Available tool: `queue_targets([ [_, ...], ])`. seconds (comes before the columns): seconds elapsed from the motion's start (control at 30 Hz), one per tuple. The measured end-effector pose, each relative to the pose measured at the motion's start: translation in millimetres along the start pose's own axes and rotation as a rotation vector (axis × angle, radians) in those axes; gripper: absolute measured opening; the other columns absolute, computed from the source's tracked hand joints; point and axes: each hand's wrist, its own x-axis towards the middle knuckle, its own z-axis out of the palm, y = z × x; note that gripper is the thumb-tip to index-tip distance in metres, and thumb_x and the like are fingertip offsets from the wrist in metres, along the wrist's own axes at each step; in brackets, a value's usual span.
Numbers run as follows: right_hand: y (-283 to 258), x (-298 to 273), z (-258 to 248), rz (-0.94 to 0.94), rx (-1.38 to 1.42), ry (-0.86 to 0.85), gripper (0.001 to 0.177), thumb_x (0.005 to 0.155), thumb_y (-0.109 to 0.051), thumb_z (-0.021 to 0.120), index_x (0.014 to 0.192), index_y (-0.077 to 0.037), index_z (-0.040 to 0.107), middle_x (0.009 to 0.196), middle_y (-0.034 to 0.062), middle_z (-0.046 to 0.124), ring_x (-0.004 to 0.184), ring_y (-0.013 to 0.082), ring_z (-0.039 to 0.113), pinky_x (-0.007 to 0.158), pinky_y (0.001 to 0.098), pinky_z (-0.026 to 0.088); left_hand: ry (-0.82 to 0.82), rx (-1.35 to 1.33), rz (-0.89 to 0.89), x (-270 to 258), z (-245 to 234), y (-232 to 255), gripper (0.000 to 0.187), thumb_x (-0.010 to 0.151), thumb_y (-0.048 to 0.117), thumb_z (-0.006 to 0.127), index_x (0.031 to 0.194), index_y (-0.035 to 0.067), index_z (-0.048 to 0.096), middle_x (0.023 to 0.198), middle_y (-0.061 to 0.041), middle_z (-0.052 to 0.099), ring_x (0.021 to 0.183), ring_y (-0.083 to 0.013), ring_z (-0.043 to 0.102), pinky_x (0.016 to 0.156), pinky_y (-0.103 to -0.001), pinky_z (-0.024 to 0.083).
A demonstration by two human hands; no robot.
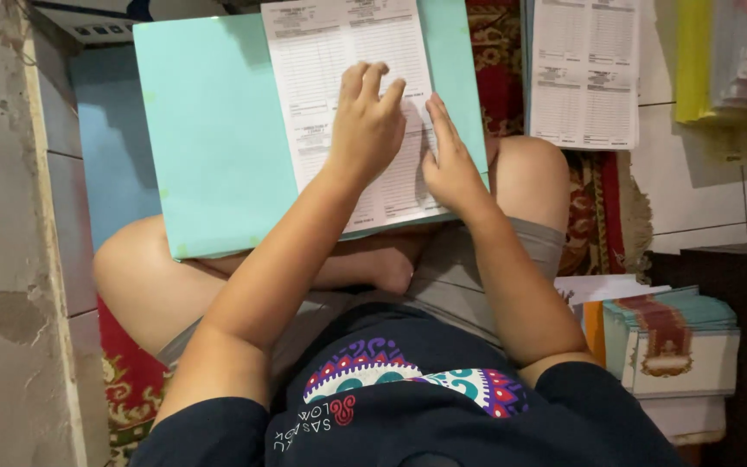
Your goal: The person organizes and reviews printed documents by flipping through stacks of papers and individual sheets by hand, then placing them onto a stack or into a folder on the floor.
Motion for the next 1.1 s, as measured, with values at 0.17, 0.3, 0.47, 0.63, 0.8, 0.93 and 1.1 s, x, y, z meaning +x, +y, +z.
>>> queue_targets([
  [0.17, -1.6, -33.5, -1.6, -0.024, -0.297, 0.137, 0.056, 0.098, -0.006, 0.059, 0.148, 0.006, 0.035, 0.154, 0.0262, 0.037, 0.143, 0.0408, 0.036, 0.121, 0.0474, 0.029, -0.065, -0.043, -0.059, -0.8, 0.5, 1.8, 0.024, 0.082, 0.000, 0.060, 0.106, -0.001, 0.060, 0.115, -0.026, 0.055, 0.105, -0.0430, 0.050, 0.095, -0.054, 0.045],
  [0.3, -27.3, -76.9, -12.0, 0.087, -0.586, 0.191, 0.021, 0.098, -0.021, 0.070, 0.098, -0.003, 0.058, 0.100, 0.0139, 0.056, 0.095, 0.0361, 0.057, 0.076, 0.0490, 0.049, -0.052, -0.059, -0.067, -0.9, -2.1, 2.2, 0.021, 0.082, -0.003, 0.059, 0.103, -0.003, 0.059, 0.111, -0.024, 0.054, 0.100, -0.0410, 0.050, 0.092, -0.052, 0.046],
  [0.47, -19.5, -89.0, -4.7, 0.144, -0.573, 0.178, 0.020, 0.097, -0.020, 0.068, 0.091, -0.006, 0.055, 0.096, 0.0136, 0.056, 0.084, 0.0393, 0.060, 0.066, 0.0541, 0.047, -0.063, -0.052, -0.079, -1.4, -1.4, 1.5, 0.020, 0.082, -0.003, 0.059, 0.103, -0.002, 0.059, 0.113, -0.024, 0.055, 0.102, -0.0412, 0.050, 0.092, -0.052, 0.047],
  [0.63, -20.0, -88.2, -8.2, 0.251, -0.515, 0.085, 0.019, 0.097, -0.017, 0.067, 0.093, -0.006, 0.052, 0.099, 0.0143, 0.056, 0.082, 0.0424, 0.060, 0.065, 0.0566, 0.044, -0.070, -0.066, -0.089, -4.2, -1.1, 0.7, 0.022, 0.082, -0.002, 0.059, 0.104, -0.002, 0.060, 0.114, -0.024, 0.054, 0.103, -0.0424, 0.050, 0.095, -0.053, 0.046],
  [0.8, -34.7, -88.5, -12.0, 0.257, -0.475, 0.121, 0.013, 0.096, -0.015, 0.064, 0.094, -0.007, 0.055, 0.104, 0.0131, 0.058, 0.086, 0.0414, 0.060, 0.068, 0.0566, 0.045, -0.052, -0.075, -0.087, -3.8, -3.6, 1.9, 0.018, 0.081, -0.003, 0.058, 0.099, -0.002, 0.059, 0.111, -0.022, 0.054, 0.099, -0.0405, 0.048, 0.091, -0.051, 0.045],
  [0.93, -42.2, -89.8, -6.8, 0.195, -0.477, 0.171, 0.015, 0.095, -0.012, 0.066, 0.091, -0.007, 0.052, 0.100, 0.0134, 0.055, 0.080, 0.0434, 0.059, 0.065, 0.0583, 0.044, -0.052, -0.083, -0.090, -5.3, -1.9, 2.0, 0.018, 0.083, -0.003, 0.057, 0.101, -0.002, 0.060, 0.111, -0.022, 0.054, 0.099, -0.0421, 0.049, 0.091, -0.052, 0.045],
  [1.1, -51.6, -89.4, -2.3, 0.156, -0.505, 0.204, 0.012, 0.094, -0.011, 0.063, 0.091, -0.008, 0.052, 0.100, 0.0124, 0.054, 0.083, 0.0413, 0.060, 0.065, 0.0580, 0.046, -0.040, -0.078, -0.098, -6.4, 0.4, -0.8, 0.017, 0.081, -0.002, 0.059, 0.098, -0.001, 0.059, 0.108, -0.020, 0.053, 0.097, -0.0402, 0.049, 0.091, -0.050, 0.045],
])
